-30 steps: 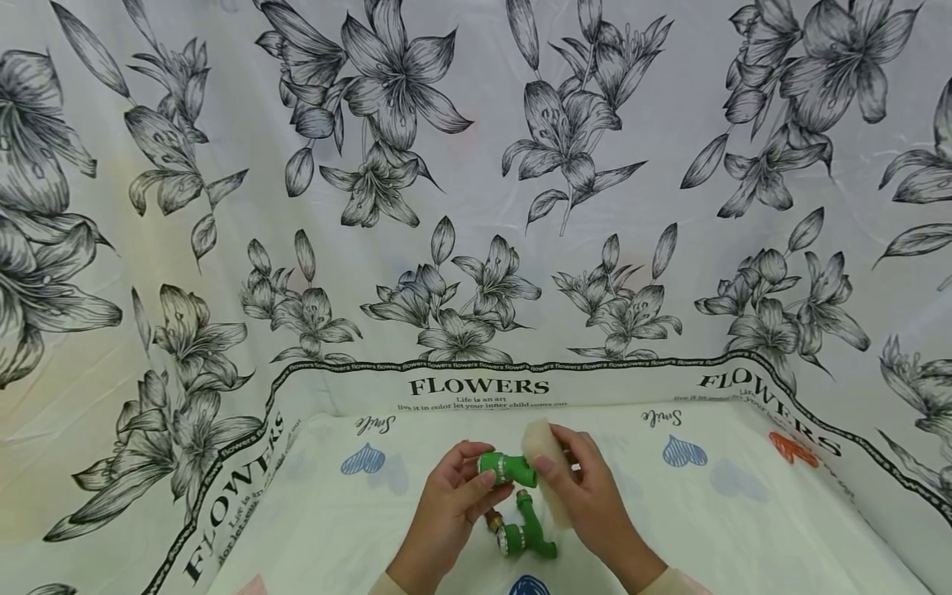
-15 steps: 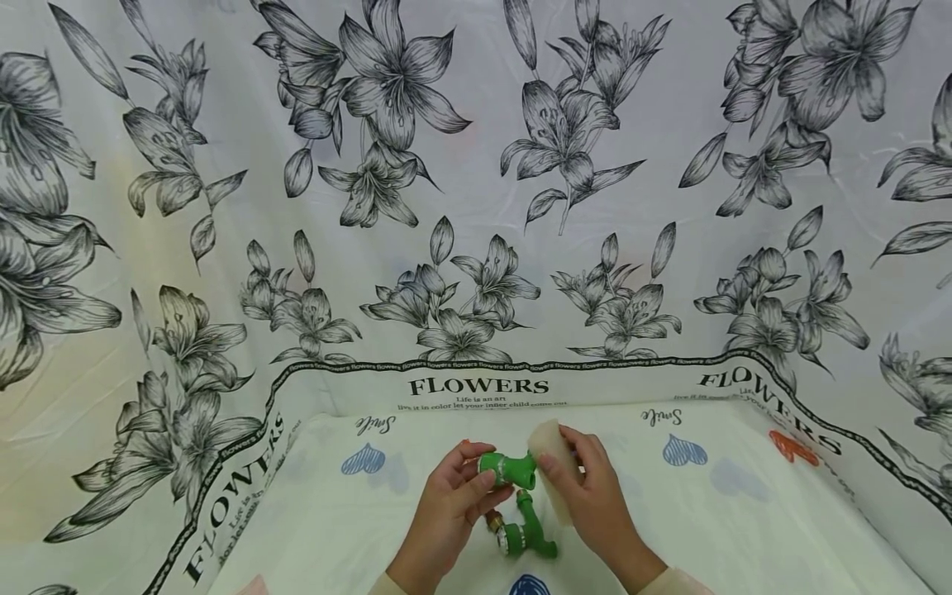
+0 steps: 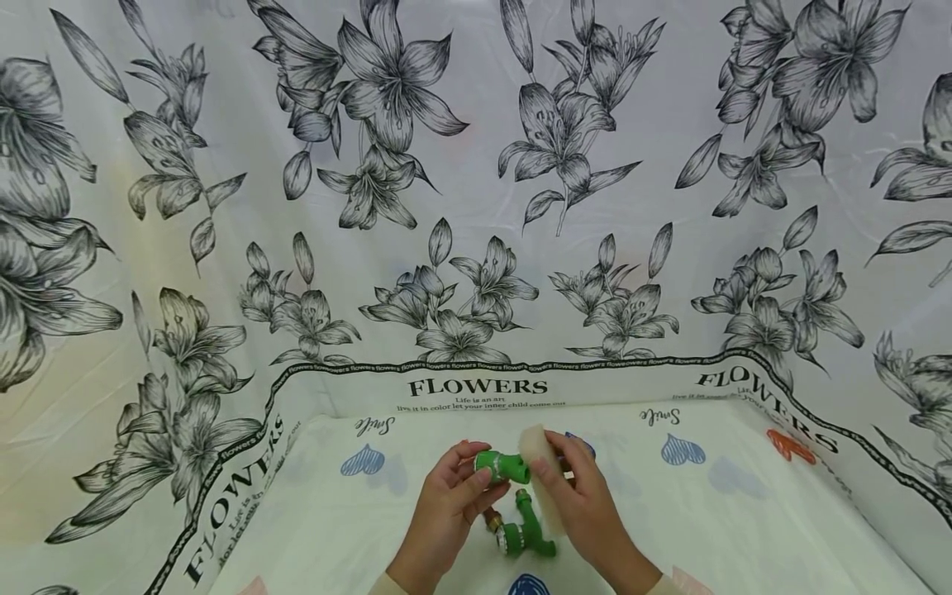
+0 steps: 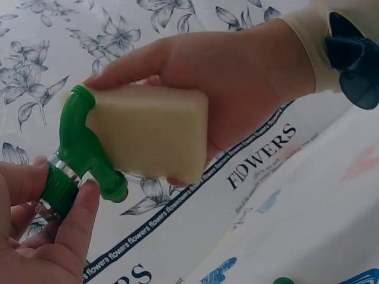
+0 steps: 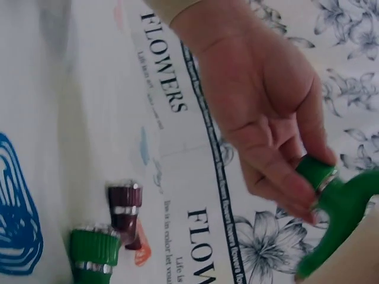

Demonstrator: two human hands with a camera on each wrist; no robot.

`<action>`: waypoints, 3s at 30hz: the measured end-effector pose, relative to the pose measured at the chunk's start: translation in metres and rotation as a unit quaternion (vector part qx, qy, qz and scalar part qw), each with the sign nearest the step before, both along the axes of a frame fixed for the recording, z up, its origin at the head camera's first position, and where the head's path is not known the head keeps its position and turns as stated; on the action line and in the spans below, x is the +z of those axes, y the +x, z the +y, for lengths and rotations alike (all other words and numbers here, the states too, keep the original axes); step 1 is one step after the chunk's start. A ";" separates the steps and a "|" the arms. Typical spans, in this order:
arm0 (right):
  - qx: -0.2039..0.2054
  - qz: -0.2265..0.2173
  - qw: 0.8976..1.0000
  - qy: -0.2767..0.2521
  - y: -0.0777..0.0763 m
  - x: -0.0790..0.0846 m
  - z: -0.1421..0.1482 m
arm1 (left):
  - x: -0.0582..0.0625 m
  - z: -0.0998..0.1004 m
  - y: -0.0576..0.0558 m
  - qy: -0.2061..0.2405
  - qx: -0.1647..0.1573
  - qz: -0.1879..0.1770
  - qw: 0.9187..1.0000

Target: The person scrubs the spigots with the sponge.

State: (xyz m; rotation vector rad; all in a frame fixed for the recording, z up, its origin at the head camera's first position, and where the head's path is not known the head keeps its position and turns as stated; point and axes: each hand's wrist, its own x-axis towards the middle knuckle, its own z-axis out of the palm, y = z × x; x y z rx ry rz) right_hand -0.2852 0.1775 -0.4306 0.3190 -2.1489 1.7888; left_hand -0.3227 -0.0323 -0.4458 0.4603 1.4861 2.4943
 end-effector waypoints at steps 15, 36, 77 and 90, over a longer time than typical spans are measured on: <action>-0.002 0.053 0.999 -0.011 0.010 0.013 -0.013 | -0.002 0.012 0.003 -0.150 -0.012 0.035 0.988; -0.096 0.072 0.985 0.120 -0.009 -0.005 0.003 | 0.005 0.017 0.016 -0.142 -0.061 0.065 0.986; -0.024 0.054 0.994 0.095 0.003 -0.003 -0.015 | -0.004 0.019 0.009 -0.165 0.009 0.040 0.985; -0.102 0.039 0.985 0.131 -0.019 -0.015 0.010 | -0.004 0.021 0.013 -0.158 -0.033 0.050 0.986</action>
